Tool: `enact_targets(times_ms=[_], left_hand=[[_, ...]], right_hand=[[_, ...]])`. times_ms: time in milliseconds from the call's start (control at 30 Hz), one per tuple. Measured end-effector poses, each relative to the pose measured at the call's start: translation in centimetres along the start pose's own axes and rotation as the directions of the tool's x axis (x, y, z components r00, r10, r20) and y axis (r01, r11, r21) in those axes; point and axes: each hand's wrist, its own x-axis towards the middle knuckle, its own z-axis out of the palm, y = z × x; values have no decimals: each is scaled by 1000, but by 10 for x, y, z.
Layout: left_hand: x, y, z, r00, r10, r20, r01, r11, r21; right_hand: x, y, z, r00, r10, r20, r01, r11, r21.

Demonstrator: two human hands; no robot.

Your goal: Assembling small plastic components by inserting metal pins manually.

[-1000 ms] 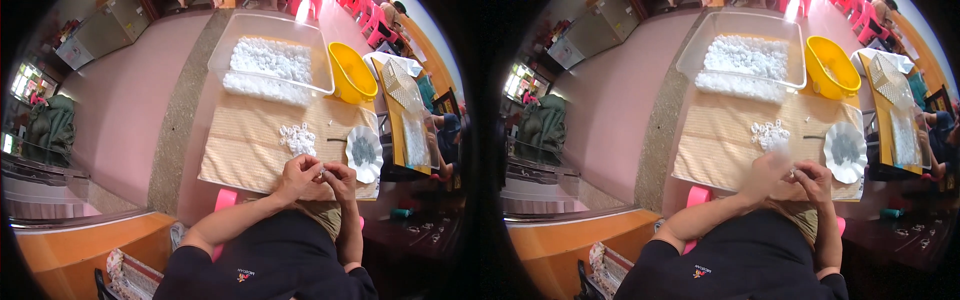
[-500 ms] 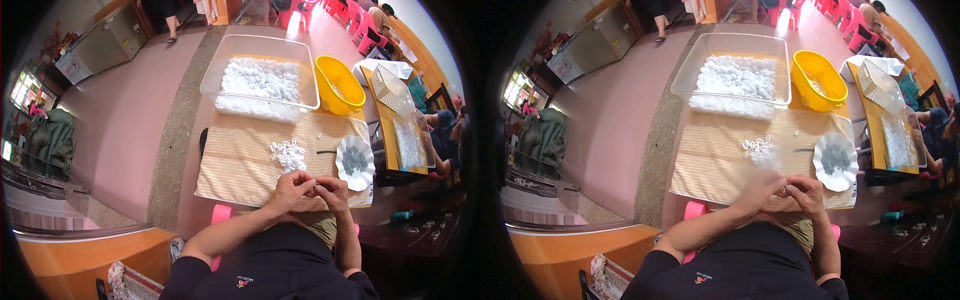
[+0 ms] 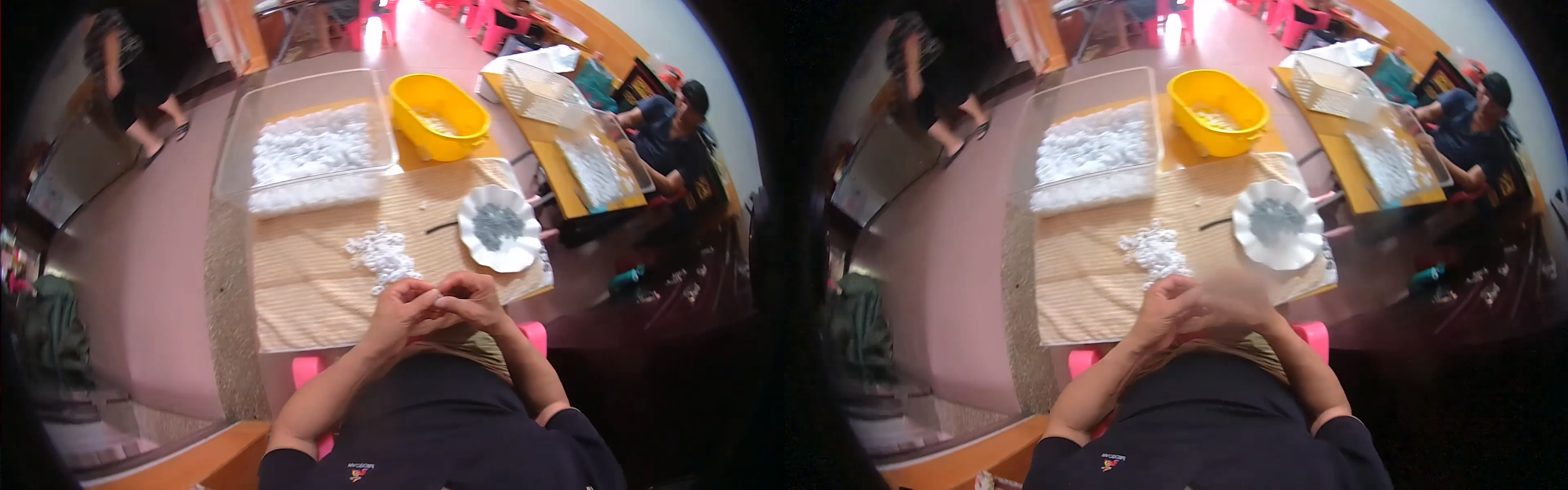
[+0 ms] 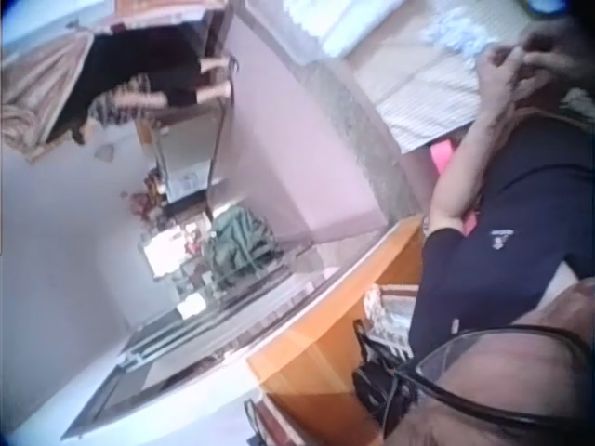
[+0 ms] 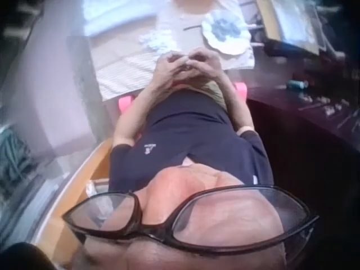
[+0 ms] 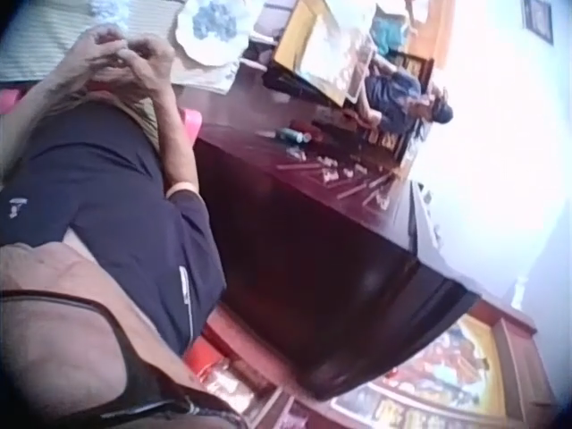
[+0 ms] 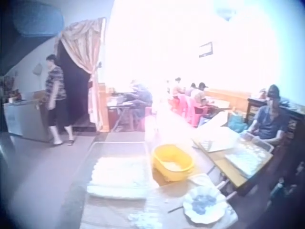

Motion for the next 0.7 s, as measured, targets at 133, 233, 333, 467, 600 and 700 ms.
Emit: enact_targets(times_ms=[133,233,333,467,600,700], left_hand=[[-2,5,4,1000,-14,5,15,999,-41],[-1,5,0,1000,-19,6,19,999,-34],[1,2,-1,999,-29,14,29,999,-40],[1,-1,-1,999,-29,23,30,999,-43],[2,-3,-3,995,-13,96,13,1000,-1],[0,-3,4,998,-11,65,8,999,53]], right_hand=[[-7,10,2,968,245,-53,-235,960,151],[-6,0,7,945,316,-91,-262,891,370],[-8,1,9,952,279,-127,-201,882,427],[-11,1,7,963,231,-137,-148,882,448],[-12,1,5,972,161,-170,-82,913,399],[-12,-2,3,968,145,-203,-61,928,369]])
